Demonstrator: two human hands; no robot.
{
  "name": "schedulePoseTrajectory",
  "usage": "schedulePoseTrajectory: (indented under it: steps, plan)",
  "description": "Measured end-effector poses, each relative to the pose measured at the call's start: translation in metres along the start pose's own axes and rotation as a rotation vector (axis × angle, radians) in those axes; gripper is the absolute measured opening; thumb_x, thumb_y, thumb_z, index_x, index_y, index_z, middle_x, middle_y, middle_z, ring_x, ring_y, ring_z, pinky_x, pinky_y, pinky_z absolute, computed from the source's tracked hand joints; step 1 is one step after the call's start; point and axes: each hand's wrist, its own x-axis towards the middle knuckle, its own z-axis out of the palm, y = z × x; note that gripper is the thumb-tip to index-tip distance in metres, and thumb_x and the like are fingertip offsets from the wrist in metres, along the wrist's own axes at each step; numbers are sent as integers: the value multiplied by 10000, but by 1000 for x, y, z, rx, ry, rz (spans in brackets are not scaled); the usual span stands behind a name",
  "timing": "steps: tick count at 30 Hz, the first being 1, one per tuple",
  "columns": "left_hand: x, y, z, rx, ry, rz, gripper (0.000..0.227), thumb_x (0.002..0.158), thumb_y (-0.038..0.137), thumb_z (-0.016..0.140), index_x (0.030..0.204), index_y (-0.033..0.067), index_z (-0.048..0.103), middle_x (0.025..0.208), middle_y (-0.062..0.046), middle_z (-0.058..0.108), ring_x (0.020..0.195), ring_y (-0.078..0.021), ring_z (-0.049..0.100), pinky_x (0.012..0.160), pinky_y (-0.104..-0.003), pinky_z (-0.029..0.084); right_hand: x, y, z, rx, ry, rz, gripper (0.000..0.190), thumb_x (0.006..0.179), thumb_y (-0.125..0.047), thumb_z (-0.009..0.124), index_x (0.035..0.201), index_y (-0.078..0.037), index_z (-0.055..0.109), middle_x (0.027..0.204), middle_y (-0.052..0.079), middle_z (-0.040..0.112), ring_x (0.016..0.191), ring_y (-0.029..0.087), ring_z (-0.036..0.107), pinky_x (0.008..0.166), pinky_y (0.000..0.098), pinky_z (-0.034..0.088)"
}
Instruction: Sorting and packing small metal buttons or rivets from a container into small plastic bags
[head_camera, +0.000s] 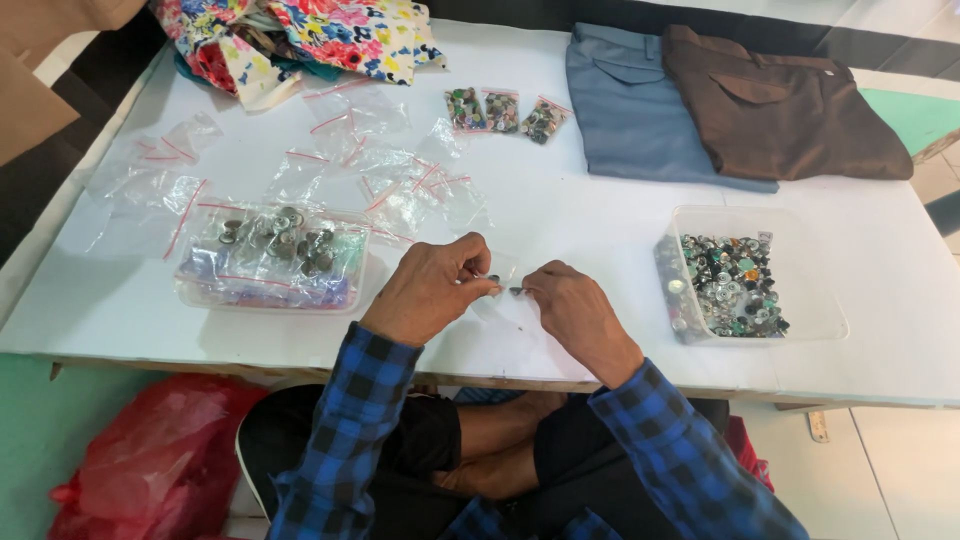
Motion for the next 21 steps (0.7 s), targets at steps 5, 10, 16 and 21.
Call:
schedulePoseTrajectory:
  steps: [5,10,16,21]
  plan:
    - [2,2,-2,4,8,17,147,868,121,749,935,94,621,872,-138,720,846,-289,751,739,-402,581,-2,3,-21,256,95,40,168,961,-125,656,1074,-151,778,976,93,725,820,220,730,672,305,612]
    - [4,3,-2,3,4,29,132,877,94,743,933,87,623,859,-133,717,813,-269,741,718,-381,573,-15,-18,-58,472,190,57,151,917,-114,720,1038,-163,797,955,74,744,816,201,723,709,304,609]
    - [5,-2,0,16,-2,26,152,873,116,755,926,92,615,854,-138,722,818,-275,755,705,-383,577,-9,-30,-33,106,-73,-25,260,963,-102,630,1197,-101,744,998,156,739,870,284,753,757,365,629]
    - [3,-5,-2,44,2,48,153,871,105,751,944,77,619,864,-162,727,827,-328,754,719,-422,570,-4,-22,-16,88,-67,50,258,952,-78,617,1181,-105,734,938,133,702,786,245,742,669,315,619]
